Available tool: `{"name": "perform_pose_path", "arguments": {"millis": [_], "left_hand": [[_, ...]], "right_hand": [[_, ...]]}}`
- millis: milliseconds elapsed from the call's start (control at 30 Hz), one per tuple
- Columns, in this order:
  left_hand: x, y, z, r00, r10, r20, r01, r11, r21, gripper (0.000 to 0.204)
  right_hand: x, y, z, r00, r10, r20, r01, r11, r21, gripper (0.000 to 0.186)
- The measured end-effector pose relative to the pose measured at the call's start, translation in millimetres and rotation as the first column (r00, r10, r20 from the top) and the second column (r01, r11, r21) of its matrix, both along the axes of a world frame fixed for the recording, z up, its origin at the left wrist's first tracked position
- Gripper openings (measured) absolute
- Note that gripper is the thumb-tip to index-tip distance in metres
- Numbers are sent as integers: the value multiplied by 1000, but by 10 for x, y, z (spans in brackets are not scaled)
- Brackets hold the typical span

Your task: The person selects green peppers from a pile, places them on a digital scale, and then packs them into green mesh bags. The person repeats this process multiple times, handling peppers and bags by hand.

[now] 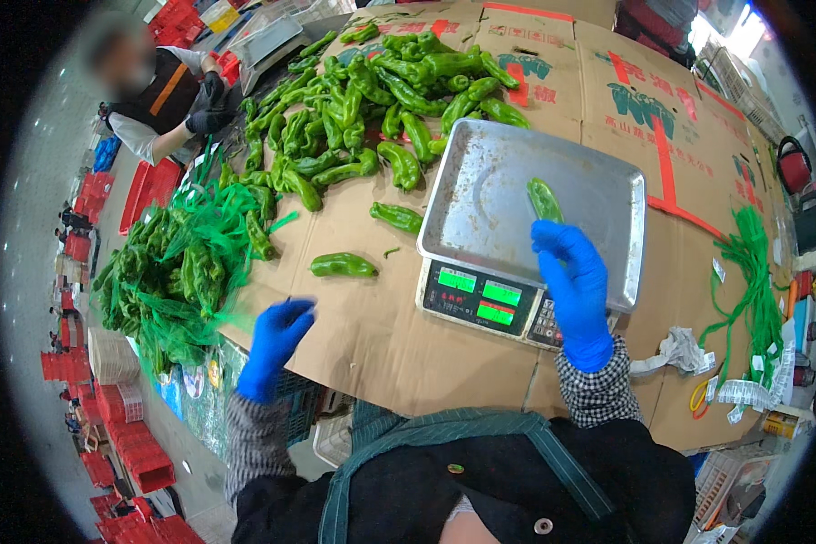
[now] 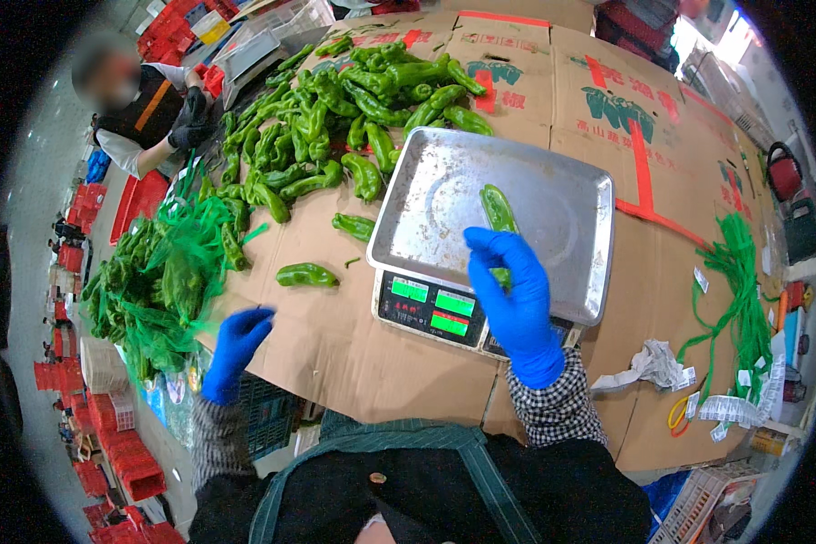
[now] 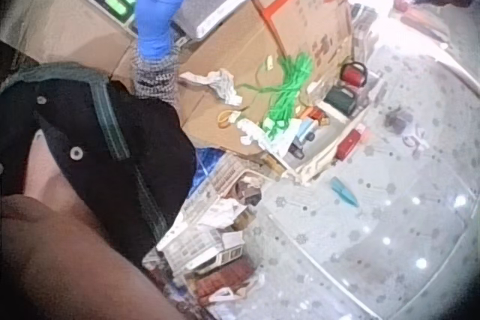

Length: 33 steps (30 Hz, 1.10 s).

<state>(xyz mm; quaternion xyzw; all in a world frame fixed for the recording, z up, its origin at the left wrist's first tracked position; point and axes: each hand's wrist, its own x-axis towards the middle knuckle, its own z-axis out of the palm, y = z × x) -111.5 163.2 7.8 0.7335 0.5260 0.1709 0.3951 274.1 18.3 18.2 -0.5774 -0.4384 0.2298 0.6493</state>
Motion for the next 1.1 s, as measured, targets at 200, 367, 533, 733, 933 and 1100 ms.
{"name": "perform_pose_path", "arguments": {"millis": [200, 367, 533, 733, 933, 1100], "left_hand": [[1880, 1139, -808, 998, 5, 64, -21, 966, 257, 63], [2442, 1367, -1032, 984, 120, -133, -61, 923, 380, 67], [2009, 1346, -1009, 551, 349, 758, 147, 853, -500, 52], [2001, 453, -136, 122, 618, 777, 634, 554, -540, 59], [2003, 206, -55, 101, 628, 772, 775, 437, -457, 64], [2042, 93, -70, 205, 560, 803, 715, 475, -514, 64]], "right_hand": [[-116, 65, 164, 987, 112, 119, -105, 992, -65, 27], [-65, -26, 127, 988, 115, 102, -106, 990, -92, 28], [124, -149, -56, 1000, 12, -26, -16, 990, -143, 27], [134, -24, -117, 992, -115, 45, 117, 991, -64, 28], [369, -8, -180, 786, -189, 589, 351, 920, -173, 50], [384, -52, -424, 966, -101, 239, 192, 898, -396, 57]]}}
